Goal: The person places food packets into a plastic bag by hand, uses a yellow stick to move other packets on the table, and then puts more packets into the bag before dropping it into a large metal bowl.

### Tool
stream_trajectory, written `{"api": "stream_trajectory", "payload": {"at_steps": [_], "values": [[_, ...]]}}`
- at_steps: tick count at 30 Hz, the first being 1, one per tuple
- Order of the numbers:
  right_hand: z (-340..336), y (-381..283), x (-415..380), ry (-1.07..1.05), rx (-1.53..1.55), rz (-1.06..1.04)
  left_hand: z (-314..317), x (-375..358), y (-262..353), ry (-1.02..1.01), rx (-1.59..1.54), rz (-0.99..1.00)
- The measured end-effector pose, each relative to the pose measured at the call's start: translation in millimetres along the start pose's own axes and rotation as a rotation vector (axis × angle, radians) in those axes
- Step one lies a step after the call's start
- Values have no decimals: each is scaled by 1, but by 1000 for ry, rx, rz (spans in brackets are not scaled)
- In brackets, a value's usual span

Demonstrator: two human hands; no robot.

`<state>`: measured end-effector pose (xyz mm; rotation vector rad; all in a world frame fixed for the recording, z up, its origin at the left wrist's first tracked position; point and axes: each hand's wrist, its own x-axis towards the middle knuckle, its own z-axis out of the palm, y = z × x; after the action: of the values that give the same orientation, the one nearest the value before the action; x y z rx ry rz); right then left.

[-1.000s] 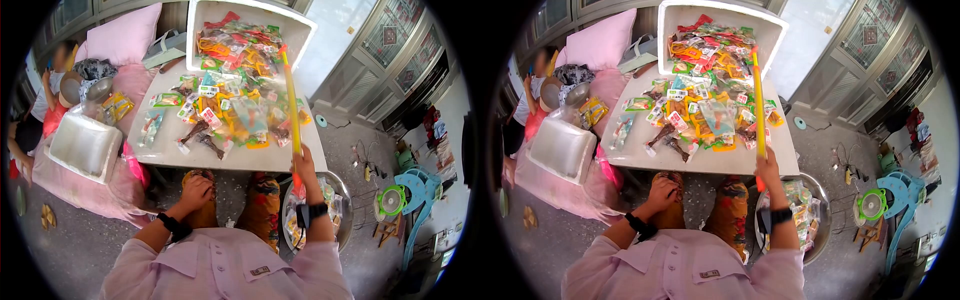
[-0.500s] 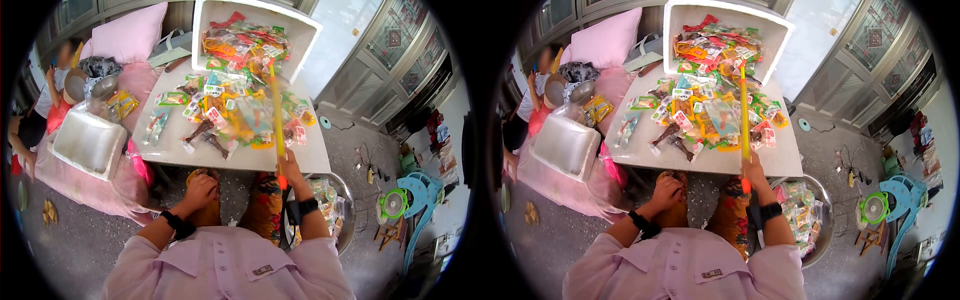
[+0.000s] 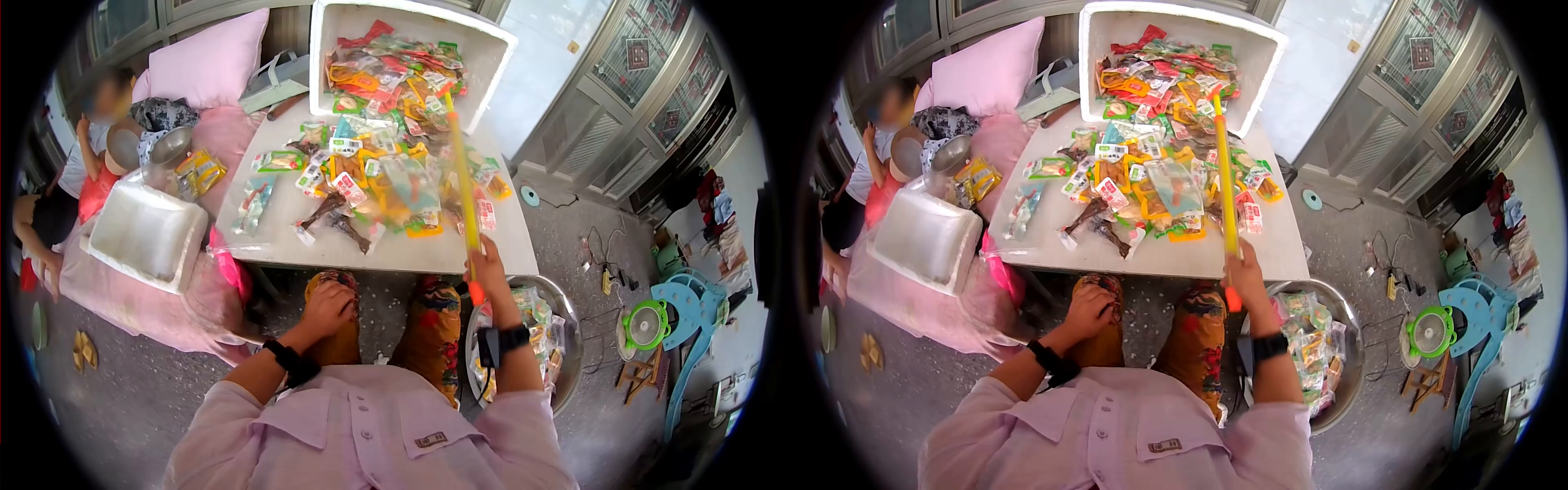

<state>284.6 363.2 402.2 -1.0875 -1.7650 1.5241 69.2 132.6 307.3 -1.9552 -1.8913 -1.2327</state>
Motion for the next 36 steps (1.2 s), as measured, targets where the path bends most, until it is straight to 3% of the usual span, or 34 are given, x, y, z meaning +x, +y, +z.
{"api": "stream_trajectory", "payload": {"at_steps": [3, 6, 11, 14, 16, 17, 19, 22, 25, 26, 29, 34, 36], "values": [[2, -3, 26, 5, -58, 111, -2, 0, 2, -7, 1, -9], [8, 6, -10, -50, 0, 137, -7, -1, 3, 4, 21, -20], [2, 50, -81, -61, -41, -3, -4, -2, 0, 2, 8, -1], [20, 15, -112, -68, 90, 39, -7, 2, 7, -57, -18, 16], [26, 30, -99, -119, 38, -85, -8, 6, 18, -126, -52, 10], [31, 34, -90, -154, 13, -147, -6, 7, 23, -193, -123, 12], [58, 2, -86, -226, 129, -17, -3, 10, 37, -316, -254, 0], [102, -1, -71, -305, 235, 29, -14, 19, 56, -678, -813, -428], [137, 7, -56, -393, 287, 45, -16, 20, 57, -691, -1311, -621], [146, 6, -52, -401, 309, 33, -20, 17, 59, -598, -1396, -826], [172, 11, -41, -493, 206, -11, -24, 10, 62, -343, -1401, -1009], [199, 3, -26, -579, 285, 54, -26, 12, 44, -119, -1359, -1009], [202, 7, -22, -569, 223, -64, -32, 14, 30, -73, -1354, -1018]]}}
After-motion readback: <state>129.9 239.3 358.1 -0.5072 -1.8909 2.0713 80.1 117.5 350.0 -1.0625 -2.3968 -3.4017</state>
